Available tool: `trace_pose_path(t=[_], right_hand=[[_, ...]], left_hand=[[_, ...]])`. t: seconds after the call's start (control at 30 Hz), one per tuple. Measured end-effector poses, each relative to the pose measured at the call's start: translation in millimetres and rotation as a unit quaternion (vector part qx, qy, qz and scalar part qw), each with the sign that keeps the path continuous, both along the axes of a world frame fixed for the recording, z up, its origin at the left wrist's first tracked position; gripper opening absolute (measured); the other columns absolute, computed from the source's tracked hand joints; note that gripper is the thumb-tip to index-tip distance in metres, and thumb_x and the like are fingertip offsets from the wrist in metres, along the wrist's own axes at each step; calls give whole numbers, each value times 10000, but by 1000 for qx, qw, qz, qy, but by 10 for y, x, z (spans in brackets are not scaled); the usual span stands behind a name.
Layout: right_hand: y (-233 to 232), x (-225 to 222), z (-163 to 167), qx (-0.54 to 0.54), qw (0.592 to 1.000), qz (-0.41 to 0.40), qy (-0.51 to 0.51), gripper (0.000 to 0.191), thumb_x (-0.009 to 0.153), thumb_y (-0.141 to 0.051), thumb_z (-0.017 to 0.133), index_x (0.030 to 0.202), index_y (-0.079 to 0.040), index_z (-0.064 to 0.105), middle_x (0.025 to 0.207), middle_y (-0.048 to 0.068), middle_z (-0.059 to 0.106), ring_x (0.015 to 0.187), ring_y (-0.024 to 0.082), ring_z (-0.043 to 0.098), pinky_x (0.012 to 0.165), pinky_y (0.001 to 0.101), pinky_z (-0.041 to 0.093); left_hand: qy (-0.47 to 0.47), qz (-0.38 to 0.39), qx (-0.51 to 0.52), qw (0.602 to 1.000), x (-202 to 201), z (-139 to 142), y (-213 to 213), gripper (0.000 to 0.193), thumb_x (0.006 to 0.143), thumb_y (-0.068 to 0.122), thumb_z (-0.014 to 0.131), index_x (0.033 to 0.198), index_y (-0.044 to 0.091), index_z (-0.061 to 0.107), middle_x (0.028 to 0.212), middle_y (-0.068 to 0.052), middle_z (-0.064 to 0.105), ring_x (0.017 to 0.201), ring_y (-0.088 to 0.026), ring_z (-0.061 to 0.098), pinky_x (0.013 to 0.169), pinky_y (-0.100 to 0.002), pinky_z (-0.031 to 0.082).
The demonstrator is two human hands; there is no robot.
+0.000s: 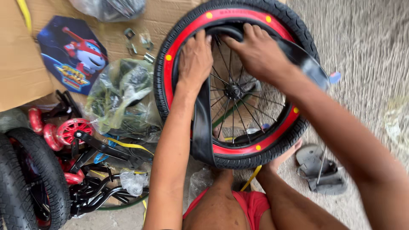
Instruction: The person assembles a bicycle wheel by first fitting a tire onto a rim, then inserting an inner tube, and finally seating the tire bead onto the rim. The person works on the floor surrounded by bicycle parts and packaging.
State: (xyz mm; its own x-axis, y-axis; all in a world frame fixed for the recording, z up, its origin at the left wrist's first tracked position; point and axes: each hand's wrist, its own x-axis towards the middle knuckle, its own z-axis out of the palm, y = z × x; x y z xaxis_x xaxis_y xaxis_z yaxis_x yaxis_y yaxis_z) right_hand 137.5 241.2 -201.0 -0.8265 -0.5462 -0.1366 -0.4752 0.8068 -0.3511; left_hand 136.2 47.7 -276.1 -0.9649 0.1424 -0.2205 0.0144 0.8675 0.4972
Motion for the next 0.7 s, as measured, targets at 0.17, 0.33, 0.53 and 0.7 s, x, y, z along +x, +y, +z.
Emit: trace_pose_path(t=[0.17,0.33,0.53,0.7], right_hand=[[1043,712,262,-221,971,-94,-1,579,967,-34,670,1503,-55,450,1467,243,529,1456,455,479,1245,538,387],[1309,1422,60,-404,734,-402,-369,803,1102,-630,232,1468,27,512,1427,230,584,1379,318,509,1239,475,373],[1242,1880,-50,-539,505,-495,-458,753,1034,-616,290,1481,-29,441,1398,135,568,1239,241,546,1072,444,447],[1669,2093,496,-155,701,-414,-560,555,1031,-442,489,1319,8,637,864,132,635,777,208,571,738,418,519]], left_hand=[[8,-4,-17,1000,29,-124,-72,284,1098,292,558,1203,32,600,923,-284,681,862,-494,660,758,-582,504],[112,-15,20,993,76,-165,-111,296,1093,271,577,1227,6,590,989,-299,681,887,-495,654,767,-566,502],[71,-7,7,997,45,-158,-101,339,1072,276,581,1267,-2,593,953,-303,681,887,-503,650,782,-581,492],[60,-3,-13,998,26,-138,-79,335,1073,311,586,1206,4,602,943,-308,680,866,-503,651,764,-580,500]])
